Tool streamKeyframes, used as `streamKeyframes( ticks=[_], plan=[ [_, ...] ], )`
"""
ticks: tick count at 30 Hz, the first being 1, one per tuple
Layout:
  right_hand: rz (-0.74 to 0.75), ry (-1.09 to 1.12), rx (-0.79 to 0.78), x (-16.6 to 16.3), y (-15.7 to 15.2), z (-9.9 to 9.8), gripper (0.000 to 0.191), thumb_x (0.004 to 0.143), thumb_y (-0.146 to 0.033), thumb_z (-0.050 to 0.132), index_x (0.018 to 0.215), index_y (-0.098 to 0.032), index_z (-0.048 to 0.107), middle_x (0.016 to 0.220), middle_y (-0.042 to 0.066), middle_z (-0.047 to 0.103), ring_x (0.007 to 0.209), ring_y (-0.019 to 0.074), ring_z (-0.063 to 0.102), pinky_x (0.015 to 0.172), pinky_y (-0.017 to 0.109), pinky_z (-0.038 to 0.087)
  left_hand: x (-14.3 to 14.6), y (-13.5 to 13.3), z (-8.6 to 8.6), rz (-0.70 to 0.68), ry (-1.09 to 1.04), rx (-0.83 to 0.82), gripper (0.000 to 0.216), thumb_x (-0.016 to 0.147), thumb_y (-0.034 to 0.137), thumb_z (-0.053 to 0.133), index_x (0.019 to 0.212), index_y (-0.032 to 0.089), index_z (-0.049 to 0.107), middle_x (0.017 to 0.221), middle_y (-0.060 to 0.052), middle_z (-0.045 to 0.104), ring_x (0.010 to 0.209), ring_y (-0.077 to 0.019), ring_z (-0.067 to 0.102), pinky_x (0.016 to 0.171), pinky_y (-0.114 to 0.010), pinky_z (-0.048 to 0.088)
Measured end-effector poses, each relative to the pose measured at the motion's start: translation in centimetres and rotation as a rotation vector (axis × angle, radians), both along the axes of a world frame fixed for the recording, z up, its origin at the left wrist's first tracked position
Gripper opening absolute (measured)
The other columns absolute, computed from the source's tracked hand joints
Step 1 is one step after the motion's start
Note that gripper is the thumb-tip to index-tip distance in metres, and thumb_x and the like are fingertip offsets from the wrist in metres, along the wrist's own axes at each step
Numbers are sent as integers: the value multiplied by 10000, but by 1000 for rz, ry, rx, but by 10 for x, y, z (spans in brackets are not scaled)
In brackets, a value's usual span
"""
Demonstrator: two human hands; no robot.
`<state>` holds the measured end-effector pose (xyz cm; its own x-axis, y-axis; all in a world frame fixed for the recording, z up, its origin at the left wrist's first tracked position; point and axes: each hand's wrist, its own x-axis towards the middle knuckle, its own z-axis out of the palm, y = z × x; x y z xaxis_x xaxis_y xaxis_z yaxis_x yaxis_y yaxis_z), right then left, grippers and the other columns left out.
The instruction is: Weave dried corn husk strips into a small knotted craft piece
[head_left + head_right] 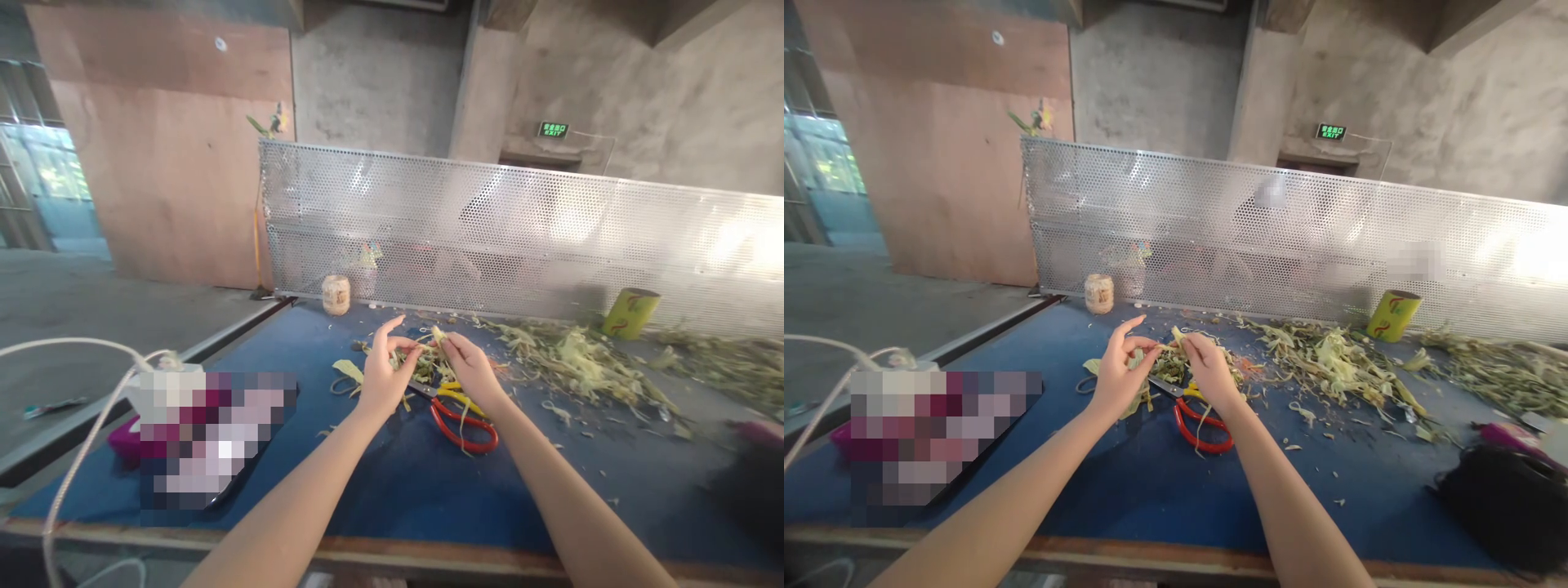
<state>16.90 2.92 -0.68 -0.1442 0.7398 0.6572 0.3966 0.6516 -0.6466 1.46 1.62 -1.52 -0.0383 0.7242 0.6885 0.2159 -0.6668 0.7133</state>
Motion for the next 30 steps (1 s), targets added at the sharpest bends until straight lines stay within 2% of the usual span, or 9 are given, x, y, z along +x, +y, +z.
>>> streamKeyframes(
  ticks=[2, 4, 8, 12, 20, 22, 26, 30],
  plan=[
    [-81, 61, 99, 4, 1, 4, 233, 835, -327, 411, 752, -220, 602, 795, 36, 580, 805, 180, 510, 754, 296, 371, -1, 1, 0, 13, -25, -24, 470, 742, 273, 553, 1172, 201, 377, 764, -26, 634, 735, -169, 583, 662, -317, 402],
    [-86, 95, 127, 7, 0, 7, 221, 825, -329, 430, 793, -231, 625, 845, 45, 588, 835, 191, 507, 778, 316, 372, -1, 2, 0, 37, -55, -63, 471, 735, 273, 558, 1166, 202, 382, 750, -23, 635, 734, -171, 579, 674, -325, 397],
    [4, 61, -3, 4, -4, 6, 184, 780, -325, 511, 917, -252, 609, 803, 27, 585, 765, 177, 513, 709, 303, 399, -1, 3, 0, 75, -100, -174, 505, 714, 316, 580, 1166, 198, 389, 748, -22, 644, 663, -154, 551, 662, -321, 394],
    [63, -30, -71, -5, -6, -1, 99, 763, -288, 531, 810, -224, 590, 762, 12, 570, 715, 151, 505, 680, 277, 396, 0, 4, 0, -3, -144, -236, 528, 690, 314, 604, 1159, 183, 400, 733, -14, 639, 562, -115, 506, 618, -293, 403],
    [29, -17, -58, -6, 0, -5, 84, 764, -286, 520, 768, -205, 540, 720, -1, 544, 673, 132, 491, 639, 254, 390, 1, 4, 0, -168, -269, -251, 493, 690, 254, 608, 1132, 178, 403, 754, -39, 644, 732, -168, 614, 663, -300, 457],
    [31, 4, -82, -5, 0, -5, 103, 757, -285, 528, 822, -205, 528, 709, -5, 541, 668, 131, 496, 633, 253, 388, 1, 2, 2, -171, -270, -251, 486, 693, 249, 605, 1129, 173, 403, 758, -45, 644, 751, -176, 618, 682, -308, 460],
    [62, -20, -140, -3, -3, 0, 283, 752, -273, 532, 1029, -217, 509, 665, -24, 528, 617, 120, 475, 629, 256, 384, 1, 1, 2, -157, -241, -243, 480, 701, 253, 599, 1133, 172, 407, 756, -44, 645, 750, -179, 620, 698, -317, 456],
    [65, -35, -143, -2, -5, 3, 216, 740, -284, 549, 938, -199, 561, 672, -16, 532, 604, 111, 459, 614, 248, 384, 0, 5, -1, -157, -237, -241, 458, 716, 264, 582, 1129, 172, 409, 762, -46, 647, 743, -172, 615, 700, -314, 451]
  ],
)
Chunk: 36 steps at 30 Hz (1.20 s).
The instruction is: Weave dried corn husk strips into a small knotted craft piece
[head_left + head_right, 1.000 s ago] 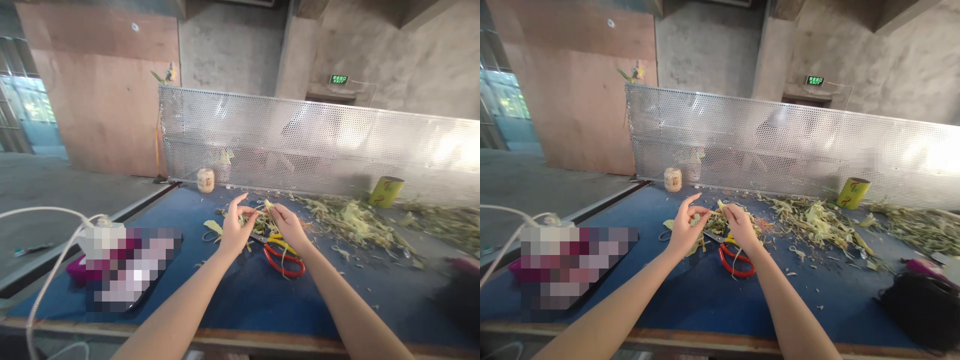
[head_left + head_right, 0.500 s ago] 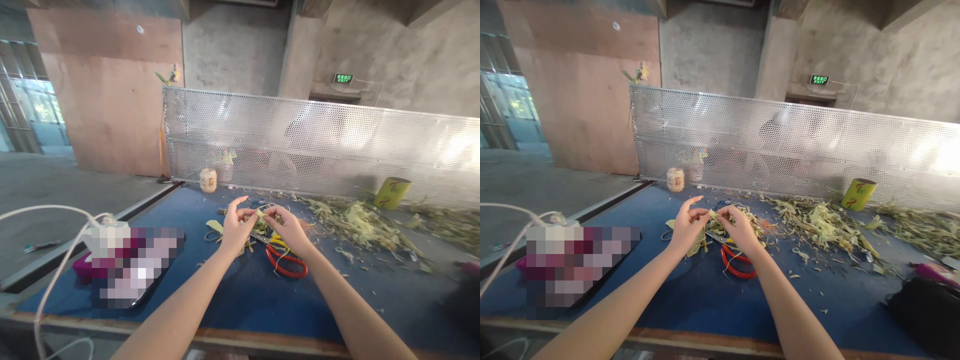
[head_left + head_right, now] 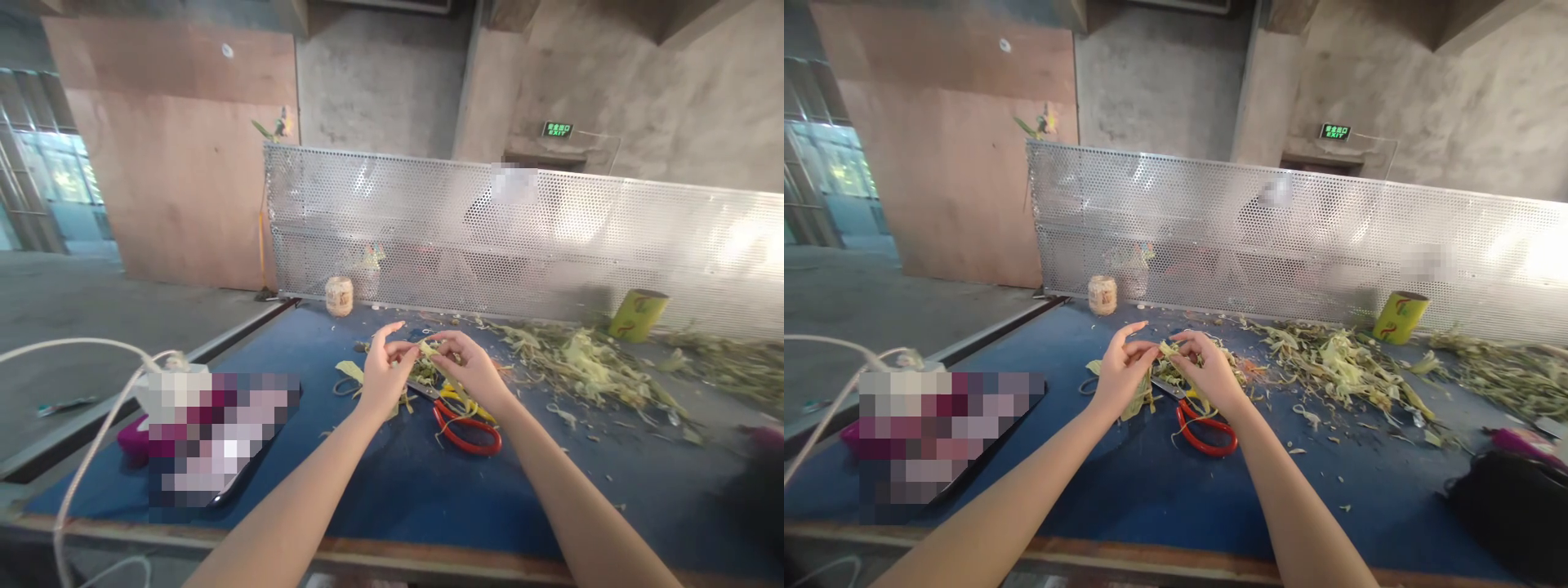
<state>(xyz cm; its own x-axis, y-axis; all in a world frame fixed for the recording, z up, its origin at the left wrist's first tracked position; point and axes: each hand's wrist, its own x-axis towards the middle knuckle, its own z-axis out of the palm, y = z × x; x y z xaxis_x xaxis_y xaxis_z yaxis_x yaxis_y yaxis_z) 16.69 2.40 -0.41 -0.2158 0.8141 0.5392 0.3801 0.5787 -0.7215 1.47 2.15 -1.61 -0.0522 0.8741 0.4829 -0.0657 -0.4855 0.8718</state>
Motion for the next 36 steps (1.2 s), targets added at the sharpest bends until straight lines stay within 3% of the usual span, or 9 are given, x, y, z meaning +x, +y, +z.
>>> streamKeyframes(
  ticks=[8, 13, 18, 25, 28, 33, 36],
  plan=[
    [-18, 81, -12, -1, 2, -2, 131, 699, -302, 589, 692, -174, 560, 694, 4, 561, 620, 112, 478, 591, 238, 392, 1, -4, 4, -47, -29, -18, 471, 710, 241, 583, 1139, 167, 402, 756, -38, 636, 728, -155, 603, 706, -297, 440],
    [51, 108, -74, 0, 3, -4, 163, 701, -321, 588, 724, -172, 526, 667, -8, 538, 597, 104, 480, 562, 230, 377, 3, -8, 4, -100, 15, 32, 535, 703, 275, 600, 1170, 157, 367, 764, -33, 625, 726, -145, 580, 704, -293, 432],
    [52, 85, -49, 0, 5, -6, 228, 726, -291, 563, 925, -190, 520, 634, -31, 526, 553, 99, 457, 555, 231, 370, 1, -2, -4, -3, 132, 108, 547, 685, 261, 621, 1171, 179, 383, 772, -27, 620, 663, -131, 550, 668, -285, 426],
    [-14, -8, 37, 5, 4, -2, 178, 752, -282, 492, 850, -198, 616, 849, 39, 602, 805, 173, 526, 765, 325, 402, 1, -1, -4, 23, 124, 110, 463, 712, 266, 588, 1129, 185, 405, 740, -18, 603, 655, -133, 555, 647, -277, 434],
    [25, 187, -8, 11, 9, -3, 206, 703, -199, 476, 854, -200, 616, 905, 46, 611, 878, 193, 531, 835, 364, 381, 1, -2, -2, 45, 149, 104, 440, 711, 262, 582, 1111, 189, 415, 729, -12, 596, 648, -132, 549, 641, -277, 431],
    [349, 650, -78, 14, 16, -7, 551, 519, -95, 439, 1039, -231, 560, 1175, 25, 540, 1121, 198, 451, 954, 367, 319, 1, -4, -1, 54, 217, 100, 430, 707, 253, 577, 1102, 183, 424, 725, -16, 607, 641, -132, 547, 647, -280, 429],
    [366, 739, -84, 15, 17, -5, 495, 531, -113, 482, 1004, -237, 561, 1136, 22, 560, 1088, 182, 475, 933, 345, 338, 0, -5, 1, 68, 254, 97, 420, 712, 250, 567, 1104, 183, 430, 736, -20, 608, 647, -135, 548, 646, -281, 430]
  ],
)
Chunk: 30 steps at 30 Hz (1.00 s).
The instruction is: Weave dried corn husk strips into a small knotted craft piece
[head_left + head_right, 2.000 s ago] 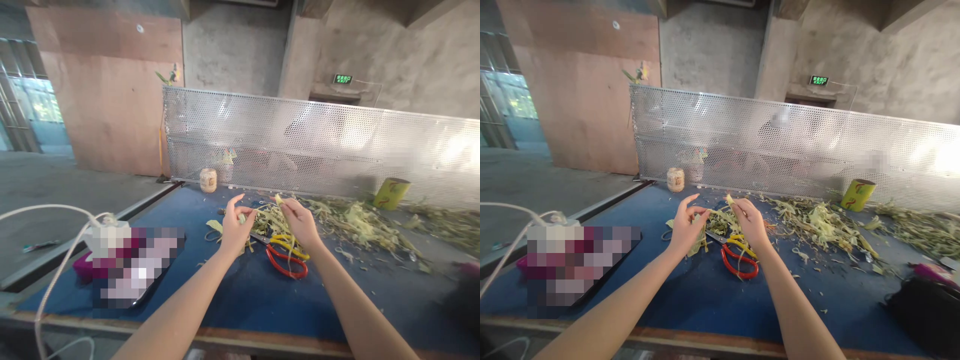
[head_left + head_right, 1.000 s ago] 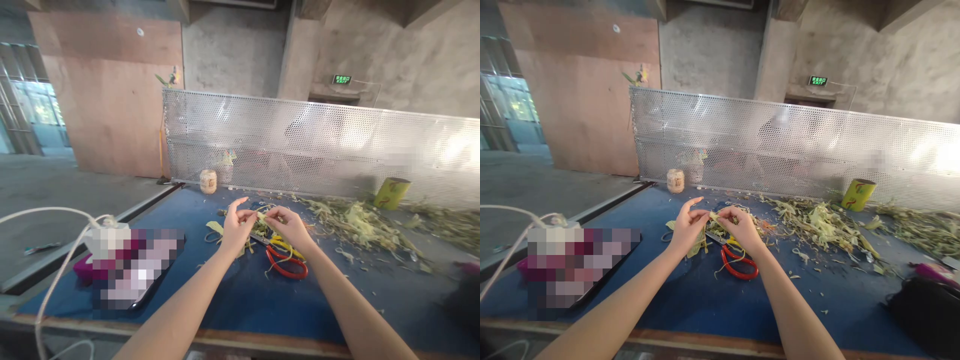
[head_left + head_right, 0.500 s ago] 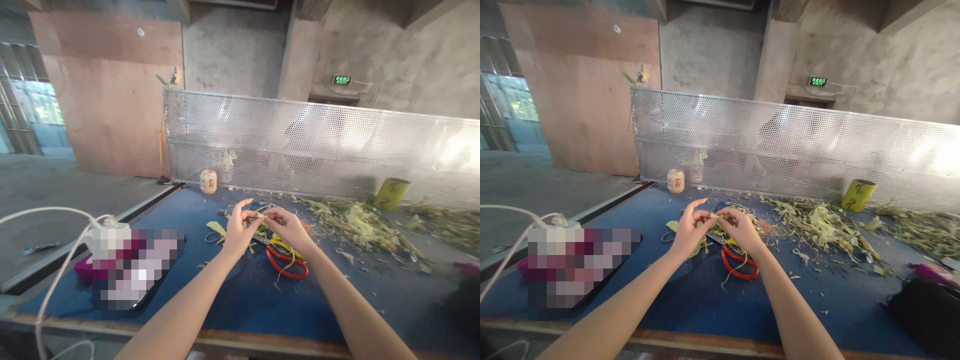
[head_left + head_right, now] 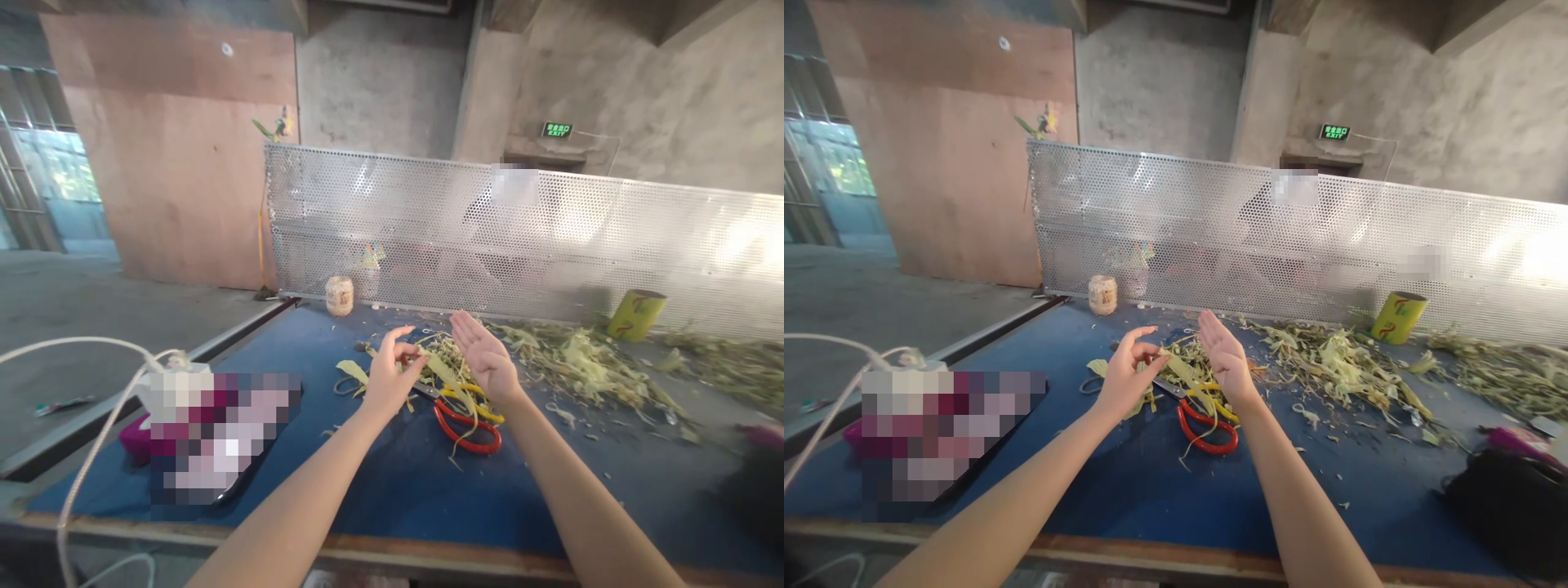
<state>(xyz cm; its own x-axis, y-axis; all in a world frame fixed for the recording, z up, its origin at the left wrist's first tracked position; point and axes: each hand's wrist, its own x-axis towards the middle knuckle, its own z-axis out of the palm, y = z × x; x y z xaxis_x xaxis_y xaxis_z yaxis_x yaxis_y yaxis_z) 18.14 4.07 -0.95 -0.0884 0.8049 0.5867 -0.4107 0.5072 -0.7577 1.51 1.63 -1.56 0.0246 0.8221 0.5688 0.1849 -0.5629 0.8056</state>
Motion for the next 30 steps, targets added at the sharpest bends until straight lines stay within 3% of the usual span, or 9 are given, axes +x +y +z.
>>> streamKeyframes(
  ticks=[2, 6, 9, 11, 15, 18, 21, 24, 30],
  plan=[
    [-37, -20, -50, 1, 0, 2, 158, 643, -255, 516, 774, -205, 589, 820, 48, 627, 809, 175, 573, 754, 331, 428, -1, -1, 1, 2, 25, -8, 410, 718, 248, 558, 1104, 183, 433, 748, -26, 610, 663, -140, 552, 649, -284, 431],
    [-97, -63, -202, 5, -3, 5, 598, 715, -710, 235, 377, -219, 279, 363, -47, 217, 330, 85, 238, 361, 257, 240, -1, -1, 2, -9, 43, -6, 387, 722, 239, 549, 1088, 183, 437, 762, -30, 613, 683, -144, 554, 649, -283, 428],
    [-113, -82, -233, 5, -10, 8, 707, 663, -781, 103, 421, -202, 429, 376, -68, 143, 332, 75, 145, 360, 241, 133, 0, 0, 2, -4, 53, -4, 384, 719, 238, 550, 1082, 179, 439, 753, -24, 609, 657, -135, 540, 641, -277, 421],
    [-89, -135, -241, 3, -14, 11, 836, 667, -775, 57, 724, -167, 628, 372, -81, 133, 331, 80, 120, 375, 240, 118, 0, 0, 1, -2, 60, -4, 389, 719, 244, 551, 1085, 176, 437, 744, -20, 604, 642, -132, 529, 635, -275, 416],
    [-41, -244, -281, 0, -17, 14, 951, 681, -758, 37, 1249, -109, 437, 336, -95, 153, 328, 86, 83, 383, 237, 94, -1, 0, 1, -5, 60, 2, 397, 719, 256, 551, 1091, 178, 436, 735, -14, 594, 627, -128, 518, 625, -268, 411],
    [-24, -271, -286, 0, -16, 13, 922, 697, -739, 25, 1300, -133, 371, 366, -24, 423, 326, 83, 108, 375, 240, 91, -1, 0, 1, -1, 77, 5, 398, 727, 256, 543, 1101, 178, 434, 742, -18, 595, 630, -129, 517, 625, -268, 411],
    [-31, -274, -277, 2, -14, 11, 864, 716, -712, 1, 1296, -197, 383, 755, 120, 674, 329, 67, 113, 365, 250, 83, -1, -1, 1, -4, 88, 8, 401, 732, 258, 538, 1109, 173, 431, 752, -24, 597, 645, -133, 520, 630, -267, 411],
    [-14, -258, -273, 3, -12, 11, 834, 726, -703, 26, 1262, -210, 433, 996, 167, 645, 324, 51, 116, 357, 248, 74, 0, -2, 2, -2, 94, -3, 405, 727, 259, 544, 1105, 166, 433, 749, -22, 596, 628, -129, 513, 621, -264, 410],
    [-58, -319, -262, 3, -10, 8, 762, 749, -683, 123, 1140, -194, 556, 984, 141, 656, 310, 41, 130, 325, 237, 107, 0, 0, 1, -7, 70, 19, 395, 725, 259, 556, 1092, 177, 437, 723, -12, 595, 621, -130, 520, 630, -269, 414]
  ],
)
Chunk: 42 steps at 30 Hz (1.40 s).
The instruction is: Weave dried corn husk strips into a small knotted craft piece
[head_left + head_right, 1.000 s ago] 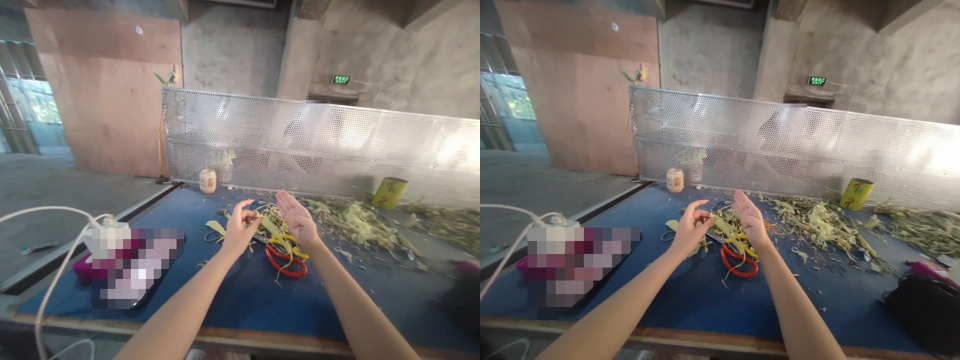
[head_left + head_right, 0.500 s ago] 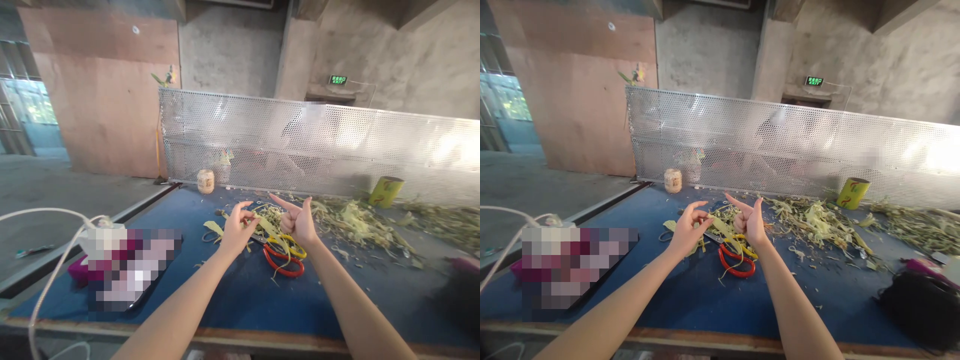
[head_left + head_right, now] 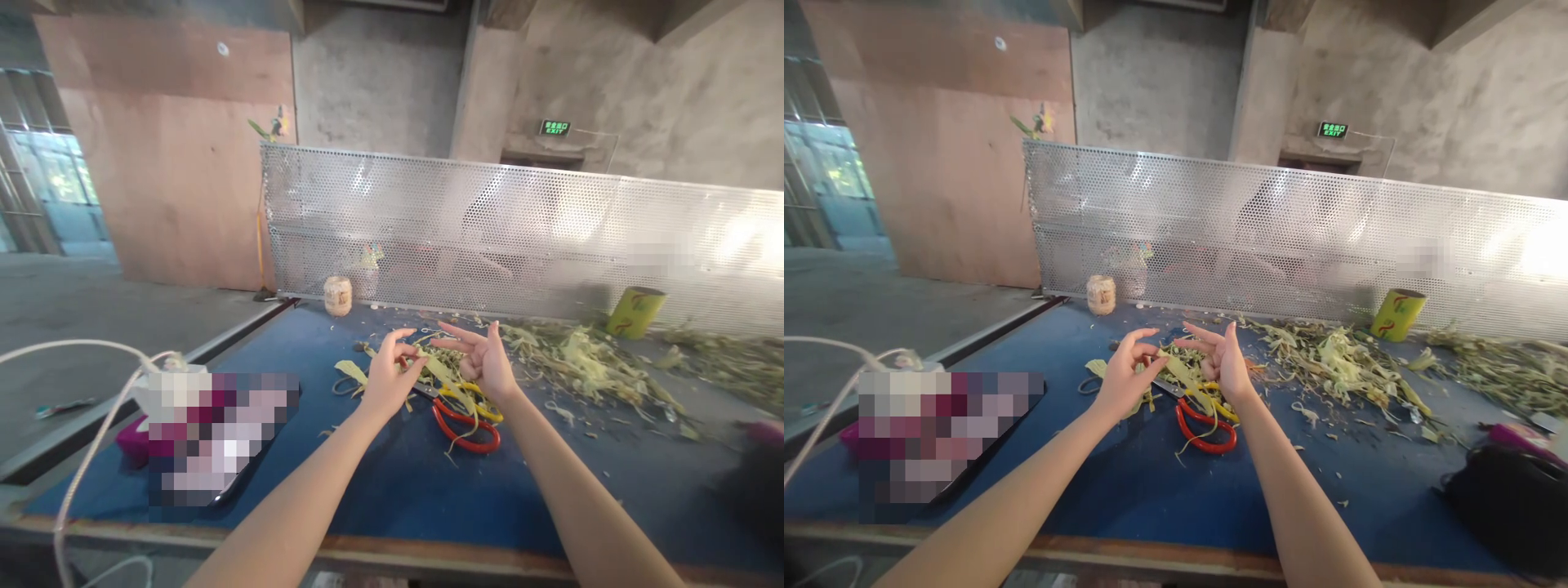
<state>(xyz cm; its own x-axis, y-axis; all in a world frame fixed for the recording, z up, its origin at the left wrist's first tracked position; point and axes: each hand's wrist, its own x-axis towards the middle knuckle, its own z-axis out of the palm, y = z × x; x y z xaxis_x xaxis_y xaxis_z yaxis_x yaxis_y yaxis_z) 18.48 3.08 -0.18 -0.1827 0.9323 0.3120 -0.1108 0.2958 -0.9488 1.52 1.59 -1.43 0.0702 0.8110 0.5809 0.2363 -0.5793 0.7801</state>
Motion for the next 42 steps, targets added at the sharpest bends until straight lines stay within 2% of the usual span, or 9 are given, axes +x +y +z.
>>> streamKeyframes(
  ticks=[4, 7, 10, 17, 23, 29, 35, 39, 42],
  plan=[
    [-98, -241, 174, -6, -4, -2, 506, 777, -543, 390, 1093, -205, 595, 942, 87, 672, 367, 65, 347, 363, 231, 285, -1, 1, -2, -33, -51, 14, 373, 712, 263, 583, 1051, 193, 443, 690, 0, 597, 631, -136, 541, 637, -272, 419],
    [-114, -458, 324, -12, -7, -2, 351, 736, -407, 544, 1033, -241, 633, 950, 45, 666, 687, 166, 576, 576, 275, 440, -2, 2, -2, -40, -103, 23, 378, 704, 268, 599, 1042, 200, 444, 672, 4, 599, 648, -143, 560, 655, -278, 424],
    [-93, -573, 432, -14, -8, -2, 244, 766, -333, 526, 954, -267, 667, 896, 29, 672, 819, 200, 594, 697, 315, 452, -3, 2, -1, -35, -143, 27, 400, 688, 275, 621, 1041, 206, 444, 663, 6, 605, 659, -152, 578, 674, -289, 430],
    [-189, -660, 498, -9, -10, 1, 266, 772, -286, 524, 1014, -313, 632, 971, 18, 660, 766, 182, 607, 658, 315, 466, -3, 1, 1, -32, -138, 66, 398, 679, 256, 634, 1020, 205, 435, 634, 16, 629, 706, -164, 605, 708, -296, 431],
    [-188, -543, 489, -13, -10, 3, 167, 745, -301, 551, 814, -268, 699, 819, 32, 688, 772, 209, 612, 706, 349, 469, -1, 1, -1, 5, -119, 140, 402, 703, 270, 610, 1048, 202, 416, 724, -10, 648, 738, -163, 603, 734, -321, 432],
    [-244, -225, 297, -12, -13, 8, 191, 681, -357, 608, 765, -218, 707, 729, 33, 677, 681, 197, 588, 645, 353, 469, 3, -1, -4, -164, -89, 118, 648, 741, 264, 568, 1285, 215, 219, 1139, -125, 578, 1011, -198, 552, 788, -349, 438],
    [-173, 273, 202, -7, -6, 8, 237, 595, -438, 670, 679, -217, 673, 684, 33, 659, 654, 174, 578, 639, 330, 474, 2, -6, -3, -204, 66, -11, 589, 786, 279, 506, 1318, 236, 257, 924, -38, 694, 948, -192, 606, 872, -375, 404],
    [-150, 394, 253, -4, -3, 8, 196, 691, -437, 595, 765, -257, 618, 868, 22, 650, 850, 183, 583, 753, 353, 473, 2, -7, -3, -209, 114, -38, 585, 785, 302, 502, 1322, 260, 273, 945, -43, 687, 929, -209, 617, 857, -394, 416],
    [-122, 444, 269, -4, -5, 9, 158, 746, -408, 549, 784, -258, 582, 902, 9, 621, 835, 153, 579, 790, 344, 468, 4, -7, -4, -238, 162, 1, 570, 788, 295, 495, 1317, 279, 284, 936, -31, 690, 930, -205, 617, 870, -402, 405]
  ],
)
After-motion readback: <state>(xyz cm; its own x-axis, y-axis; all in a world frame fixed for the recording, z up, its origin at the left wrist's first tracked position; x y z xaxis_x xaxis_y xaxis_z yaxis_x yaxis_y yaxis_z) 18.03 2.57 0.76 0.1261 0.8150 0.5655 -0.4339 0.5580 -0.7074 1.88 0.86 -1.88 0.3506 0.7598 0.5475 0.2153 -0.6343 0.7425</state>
